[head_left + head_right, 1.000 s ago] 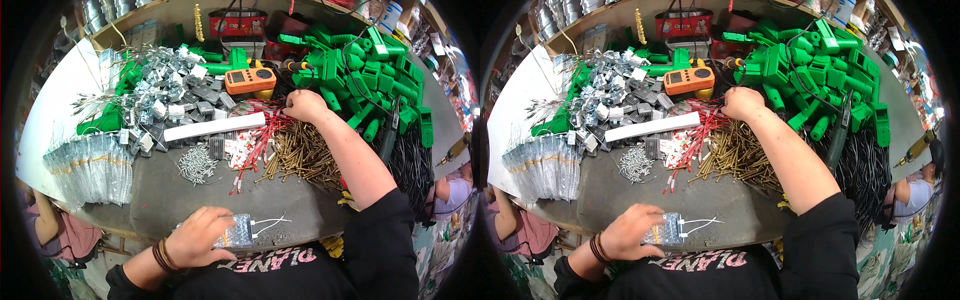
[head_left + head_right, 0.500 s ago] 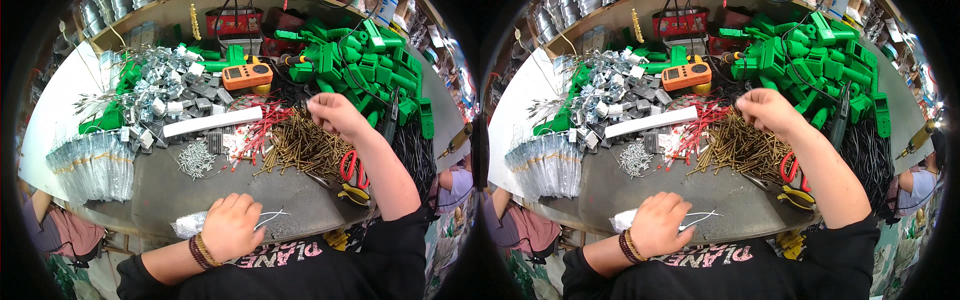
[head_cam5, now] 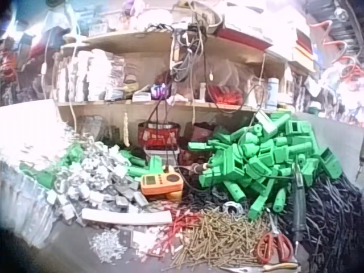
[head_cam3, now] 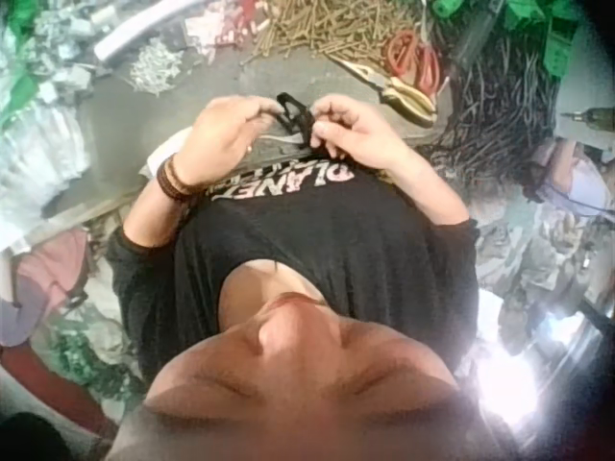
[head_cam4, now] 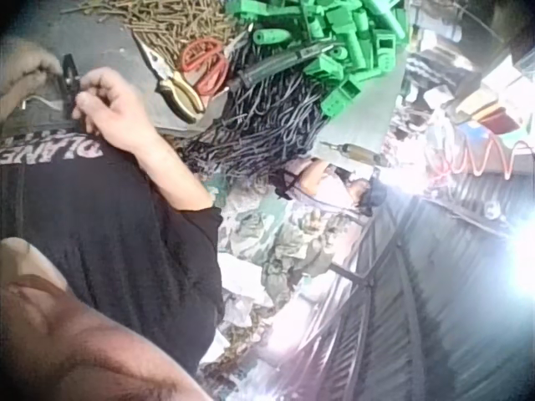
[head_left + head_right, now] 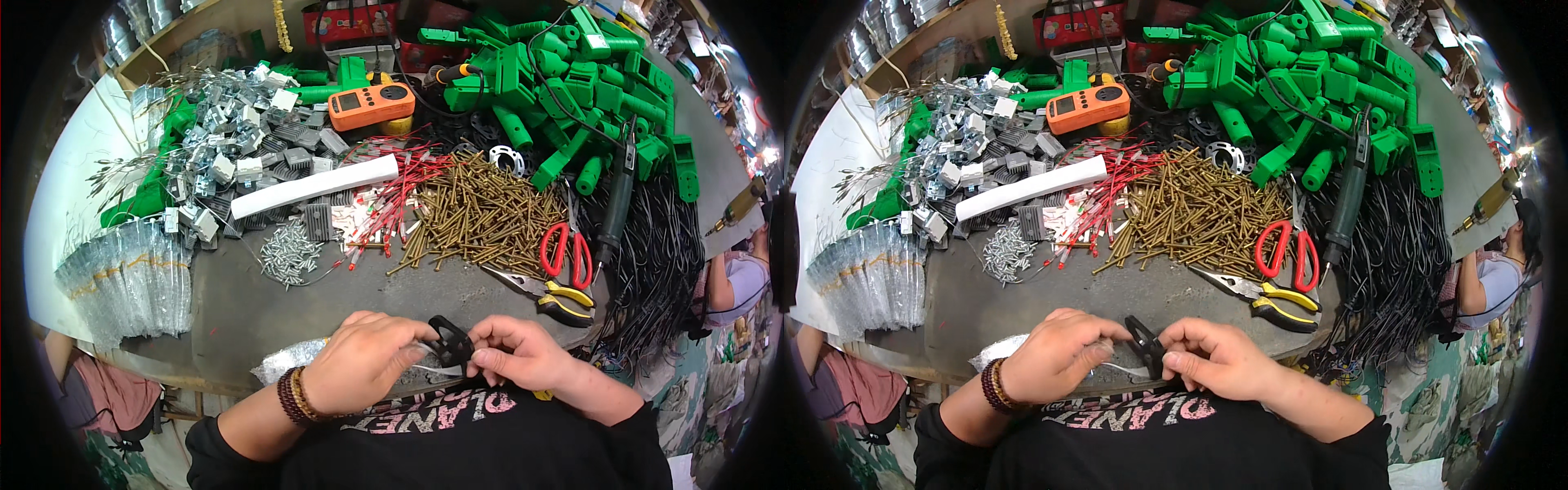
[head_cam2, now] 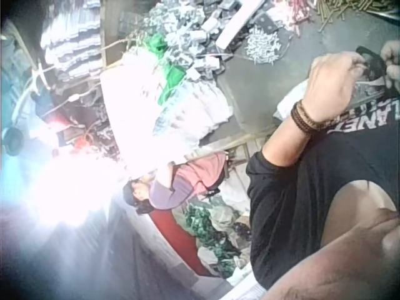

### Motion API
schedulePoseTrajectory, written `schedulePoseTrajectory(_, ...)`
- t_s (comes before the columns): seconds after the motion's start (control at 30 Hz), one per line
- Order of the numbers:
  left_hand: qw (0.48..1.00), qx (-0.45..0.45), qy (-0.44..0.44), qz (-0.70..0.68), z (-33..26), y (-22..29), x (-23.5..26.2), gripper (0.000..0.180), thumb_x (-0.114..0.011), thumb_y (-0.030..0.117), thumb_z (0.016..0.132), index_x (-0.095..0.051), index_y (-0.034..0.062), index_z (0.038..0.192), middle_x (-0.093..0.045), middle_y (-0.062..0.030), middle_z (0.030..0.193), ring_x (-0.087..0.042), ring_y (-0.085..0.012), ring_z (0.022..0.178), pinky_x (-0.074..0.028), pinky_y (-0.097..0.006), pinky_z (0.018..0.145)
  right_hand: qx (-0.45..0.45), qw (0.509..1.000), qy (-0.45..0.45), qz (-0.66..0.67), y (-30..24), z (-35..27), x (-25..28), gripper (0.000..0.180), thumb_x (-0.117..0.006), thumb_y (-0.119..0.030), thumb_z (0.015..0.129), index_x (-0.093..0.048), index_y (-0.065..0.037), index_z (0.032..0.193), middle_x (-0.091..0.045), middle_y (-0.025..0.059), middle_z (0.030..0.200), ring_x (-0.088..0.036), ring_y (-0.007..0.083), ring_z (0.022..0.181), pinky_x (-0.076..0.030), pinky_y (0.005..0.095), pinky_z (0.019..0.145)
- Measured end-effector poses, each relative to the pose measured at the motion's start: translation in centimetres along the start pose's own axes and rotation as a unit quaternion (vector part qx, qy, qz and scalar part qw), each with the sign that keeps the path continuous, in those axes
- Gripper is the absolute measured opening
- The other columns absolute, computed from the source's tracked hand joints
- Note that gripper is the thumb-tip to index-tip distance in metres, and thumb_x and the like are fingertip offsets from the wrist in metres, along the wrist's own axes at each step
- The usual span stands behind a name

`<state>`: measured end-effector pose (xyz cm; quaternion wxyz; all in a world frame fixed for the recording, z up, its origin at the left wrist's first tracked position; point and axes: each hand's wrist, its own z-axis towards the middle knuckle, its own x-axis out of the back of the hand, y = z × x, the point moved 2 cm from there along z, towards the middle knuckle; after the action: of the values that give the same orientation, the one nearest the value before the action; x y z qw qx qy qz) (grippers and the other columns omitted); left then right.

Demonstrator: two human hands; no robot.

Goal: Assembling an electronic tool by soldering wires to a circuit board and securing it inside a plastic housing.

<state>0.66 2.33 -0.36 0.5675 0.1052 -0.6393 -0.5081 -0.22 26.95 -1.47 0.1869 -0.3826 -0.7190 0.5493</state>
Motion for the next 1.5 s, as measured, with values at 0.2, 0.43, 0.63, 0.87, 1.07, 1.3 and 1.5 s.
schedulePoseTrajectory(0.2,0.990,-0.068,0.008,0.125,-0.2,0.8,-0.3,0.018,-0.069,0.019,0.086,-0.068,0.0114,0.102,-0.068,-0.0048,0.089,-0.064,-0.0251,0.090,-0.043,-0.040,0.089,0.094,0.995,0.035,0.001,1.3,-0.6,-1.1,0.023,-0.060,-0.015,0.100,-0.057,0.001,0.117,-0.068,0.0065,0.091,-0.060,0.0086,0.069,-0.050,0.0235,0.061)
schedulePoseTrajectory(0.43,0.982,-0.008,-0.075,0.172,0.4,0.6,-0.3,0.018,-0.072,0.019,0.081,-0.068,0.0066,0.094,-0.066,-0.0058,0.084,-0.062,-0.0272,0.088,-0.042,-0.040,0.087,0.358,0.807,0.085,-0.462,-1.3,0.4,-2.6,0.022,-0.072,-0.009,0.081,-0.067,-0.008,0.102,-0.068,0.0070,0.086,-0.067,0.0236,0.069,-0.053,0.0325,0.059)
schedulePoseTrajectory(0.63,0.984,-0.007,0.131,0.119,-0.3,1.5,0.3,0.055,-0.081,0.028,0.073,-0.061,0.0020,0.117,-0.067,-0.0110,0.099,-0.063,-0.0317,0.096,-0.043,-0.041,0.092,0.313,0.754,0.101,-0.569,0.1,2.0,-2.2,0.033,-0.069,-0.012,0.079,-0.066,-0.010,0.112,-0.063,0.0032,0.078,-0.066,0.0218,0.069,-0.053,0.0338,0.057)
schedulePoseTrajectory(0.87,0.991,0.021,0.099,0.093,-1.4,0.5,0.0,0.056,-0.080,0.017,0.064,-0.060,0.0006,0.114,-0.066,-0.0171,0.106,-0.064,-0.0346,0.100,-0.048,-0.042,0.090,0.325,0.667,0.106,-0.662,-1.1,3.7,-2.4,0.020,-0.070,-0.030,0.083,-0.067,-0.012,0.092,-0.056,-0.0002,0.066,-0.061,0.0191,0.059,-0.047,0.0332,0.052)
schedulePoseTrajectory(1.07,0.986,-0.052,0.056,0.150,-2.1,-0.2,0.9,0.049,-0.078,0.019,0.065,-0.061,0.0023,0.107,-0.063,-0.0162,0.117,-0.063,-0.0324,0.105,-0.047,-0.044,0.092,0.141,0.655,0.055,-0.740,-6.3,3.1,1.7,0.011,-0.063,-0.021,0.088,-0.066,-0.012,0.092,-0.066,0.0060,0.074,-0.069,0.0279,0.068,-0.054,0.0422,0.062)
schedulePoseTrajectory(1.3,0.987,-0.039,0.072,0.137,-1.8,-0.1,0.5,0.056,-0.080,0.023,0.064,-0.061,0.0025,0.113,-0.066,-0.0180,0.112,-0.063,-0.0357,0.103,-0.046,-0.045,0.091,0.170,0.415,0.257,-0.856,-10.7,5.4,19.0,0.036,-0.064,-0.003,0.075,-0.068,-0.012,0.109,-0.064,0.0056,0.113,-0.058,0.0259,0.112,-0.050,0.0415,0.094)
schedulePoseTrajectory(1.5,0.984,-0.046,0.064,0.157,-1.9,0.4,0.7,0.057,-0.080,0.026,0.065,-0.061,0.0030,0.114,-0.064,-0.0156,0.108,-0.062,-0.0357,0.099,-0.047,-0.045,0.090,0.143,0.616,0.160,-0.758,-14.4,5.8,18.7,0.041,-0.057,0.003,0.076,-0.068,-0.009,0.113,-0.067,0.0113,0.115,-0.061,0.0319,0.109,-0.049,0.0414,0.099)
